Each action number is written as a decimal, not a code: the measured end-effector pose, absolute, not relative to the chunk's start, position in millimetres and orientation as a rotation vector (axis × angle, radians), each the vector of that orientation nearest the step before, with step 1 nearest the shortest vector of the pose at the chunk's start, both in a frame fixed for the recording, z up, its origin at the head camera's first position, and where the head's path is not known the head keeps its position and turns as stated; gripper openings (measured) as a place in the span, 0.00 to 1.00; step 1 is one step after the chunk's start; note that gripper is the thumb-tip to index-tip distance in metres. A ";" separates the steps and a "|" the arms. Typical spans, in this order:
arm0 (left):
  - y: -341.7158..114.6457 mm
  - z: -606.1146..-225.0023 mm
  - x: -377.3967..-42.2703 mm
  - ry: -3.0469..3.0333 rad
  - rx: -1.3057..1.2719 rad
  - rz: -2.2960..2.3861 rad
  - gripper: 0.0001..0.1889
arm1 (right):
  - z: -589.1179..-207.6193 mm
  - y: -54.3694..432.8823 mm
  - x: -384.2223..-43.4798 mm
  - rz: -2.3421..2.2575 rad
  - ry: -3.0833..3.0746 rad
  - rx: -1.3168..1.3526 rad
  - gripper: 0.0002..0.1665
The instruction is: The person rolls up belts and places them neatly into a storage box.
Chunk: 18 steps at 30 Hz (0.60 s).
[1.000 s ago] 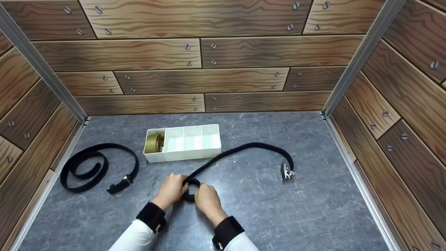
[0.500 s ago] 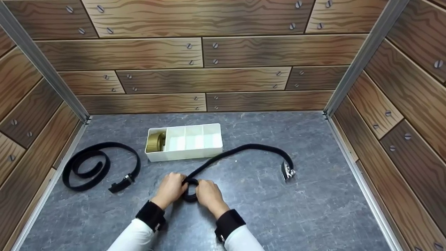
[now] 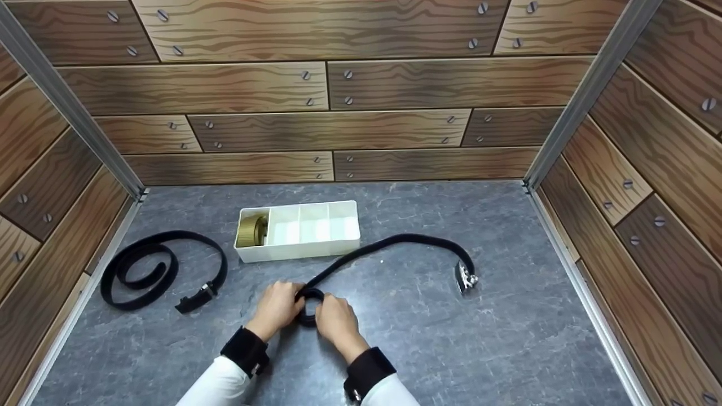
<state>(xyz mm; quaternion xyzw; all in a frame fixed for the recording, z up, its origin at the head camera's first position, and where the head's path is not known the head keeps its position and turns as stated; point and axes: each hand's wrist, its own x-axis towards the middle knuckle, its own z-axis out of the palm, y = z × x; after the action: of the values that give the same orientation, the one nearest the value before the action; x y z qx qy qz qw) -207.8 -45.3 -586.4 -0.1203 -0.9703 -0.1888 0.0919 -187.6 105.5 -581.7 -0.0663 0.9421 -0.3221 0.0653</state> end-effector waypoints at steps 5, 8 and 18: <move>-44.8 -584.5 -207.7 -2.898 -0.355 -0.567 0.09 | -582.0 105.3 -191.9 -0.908 2.869 -0.245 0.11; -44.9 -585.4 -207.8 -2.891 -0.368 -0.542 0.10 | -582.6 106.6 -193.8 -0.884 2.876 -0.304 0.14; -42.7 -590.9 -208.4 -2.830 -0.366 -0.508 0.09 | -585.4 112.5 -191.3 -1.022 2.850 -0.335 0.10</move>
<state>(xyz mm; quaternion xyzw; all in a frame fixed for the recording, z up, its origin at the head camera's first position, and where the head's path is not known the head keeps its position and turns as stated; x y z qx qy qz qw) -208.4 -42.7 -590.9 -0.1252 -0.9692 -0.1738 0.1212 -191.3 112.5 -585.4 -0.1100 0.9345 -0.3352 0.0476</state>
